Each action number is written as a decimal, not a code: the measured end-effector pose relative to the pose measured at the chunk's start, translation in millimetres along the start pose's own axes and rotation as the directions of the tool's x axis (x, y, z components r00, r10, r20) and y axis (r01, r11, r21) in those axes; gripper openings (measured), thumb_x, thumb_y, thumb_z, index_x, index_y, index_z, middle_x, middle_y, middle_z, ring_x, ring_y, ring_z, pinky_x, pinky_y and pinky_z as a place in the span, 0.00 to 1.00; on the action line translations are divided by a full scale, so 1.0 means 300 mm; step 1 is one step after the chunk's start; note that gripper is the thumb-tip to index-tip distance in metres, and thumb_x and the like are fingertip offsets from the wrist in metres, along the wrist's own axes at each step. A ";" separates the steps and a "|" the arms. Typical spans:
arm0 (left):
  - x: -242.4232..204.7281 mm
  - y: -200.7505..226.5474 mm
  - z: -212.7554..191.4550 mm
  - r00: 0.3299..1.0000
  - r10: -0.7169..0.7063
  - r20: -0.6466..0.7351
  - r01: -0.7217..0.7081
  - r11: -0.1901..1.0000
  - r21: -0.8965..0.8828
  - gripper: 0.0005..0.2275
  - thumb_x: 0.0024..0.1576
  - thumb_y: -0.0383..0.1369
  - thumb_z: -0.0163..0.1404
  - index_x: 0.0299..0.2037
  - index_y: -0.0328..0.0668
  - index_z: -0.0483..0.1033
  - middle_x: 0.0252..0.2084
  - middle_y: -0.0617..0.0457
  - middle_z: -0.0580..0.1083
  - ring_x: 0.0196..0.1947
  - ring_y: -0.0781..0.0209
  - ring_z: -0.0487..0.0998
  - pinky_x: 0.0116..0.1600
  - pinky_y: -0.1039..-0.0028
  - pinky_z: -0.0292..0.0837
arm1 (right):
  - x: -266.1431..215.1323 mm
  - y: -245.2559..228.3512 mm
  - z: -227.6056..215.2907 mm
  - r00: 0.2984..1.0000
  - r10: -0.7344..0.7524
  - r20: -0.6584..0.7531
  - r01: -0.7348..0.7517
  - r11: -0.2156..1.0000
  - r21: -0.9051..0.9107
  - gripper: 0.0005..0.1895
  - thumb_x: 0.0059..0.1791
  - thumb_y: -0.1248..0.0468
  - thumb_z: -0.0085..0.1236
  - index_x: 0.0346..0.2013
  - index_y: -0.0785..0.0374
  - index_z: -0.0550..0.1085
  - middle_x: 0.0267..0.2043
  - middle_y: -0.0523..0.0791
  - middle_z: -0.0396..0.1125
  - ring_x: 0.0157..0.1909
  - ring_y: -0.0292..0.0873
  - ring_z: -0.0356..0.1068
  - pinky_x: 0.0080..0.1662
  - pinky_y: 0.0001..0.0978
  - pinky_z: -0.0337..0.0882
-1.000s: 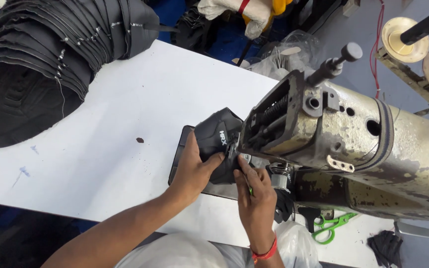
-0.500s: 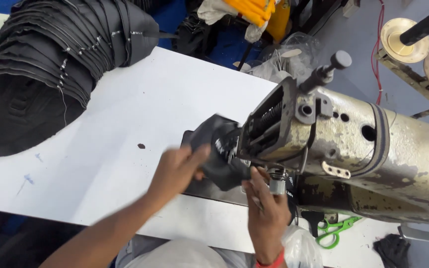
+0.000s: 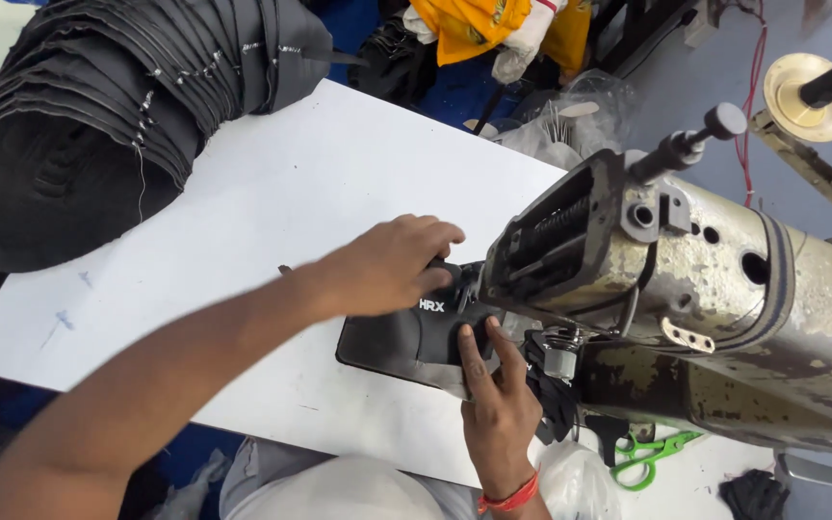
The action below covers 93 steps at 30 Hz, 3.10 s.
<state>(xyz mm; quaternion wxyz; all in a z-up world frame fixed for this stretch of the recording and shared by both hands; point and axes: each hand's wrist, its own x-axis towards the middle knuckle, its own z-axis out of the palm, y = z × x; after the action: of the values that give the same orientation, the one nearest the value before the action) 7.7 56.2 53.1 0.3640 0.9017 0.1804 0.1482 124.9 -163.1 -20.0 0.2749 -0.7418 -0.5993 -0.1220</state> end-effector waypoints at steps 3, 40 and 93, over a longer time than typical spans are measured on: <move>0.048 -0.031 0.003 0.978 -0.040 0.204 0.023 0.996 0.084 0.25 0.51 0.38 0.61 0.56 0.34 0.70 0.48 0.43 0.74 0.53 0.44 0.73 0.55 0.57 0.70 | 0.002 -0.014 -0.014 1.000 -0.006 0.011 0.006 1.000 -0.029 0.33 0.40 0.79 0.61 0.59 0.53 0.77 0.62 0.48 0.68 0.30 0.38 0.69 0.32 0.31 0.70; -0.068 0.021 0.158 0.922 -0.386 0.028 0.345 0.788 -0.509 0.19 0.57 0.27 0.53 0.59 0.48 0.64 0.46 0.50 0.78 0.46 0.56 0.82 0.50 0.63 0.72 | 0.121 0.165 0.017 0.992 -0.115 0.042 0.105 0.973 0.204 0.22 0.46 0.77 0.60 0.54 0.62 0.77 0.50 0.48 0.74 0.52 0.50 0.75 0.52 0.37 0.73; -0.892 -1.018 -0.382 0.398 -0.101 -0.912 0.678 0.702 0.218 0.27 0.55 0.18 0.46 0.67 0.20 0.59 0.65 0.26 0.67 0.67 0.30 0.69 0.74 0.53 0.65 | -0.137 0.504 0.129 0.862 0.493 0.119 -0.449 0.851 -0.272 0.11 0.53 0.66 0.49 0.50 0.63 0.72 0.54 0.55 0.69 0.42 0.65 0.72 0.42 0.55 0.72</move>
<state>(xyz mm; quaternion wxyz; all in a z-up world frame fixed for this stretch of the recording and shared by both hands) -342.8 213.9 -121.1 -0.0327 0.6953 0.5874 0.4128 253.4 -195.1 -112.3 0.1501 -0.9015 -0.4027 -0.0514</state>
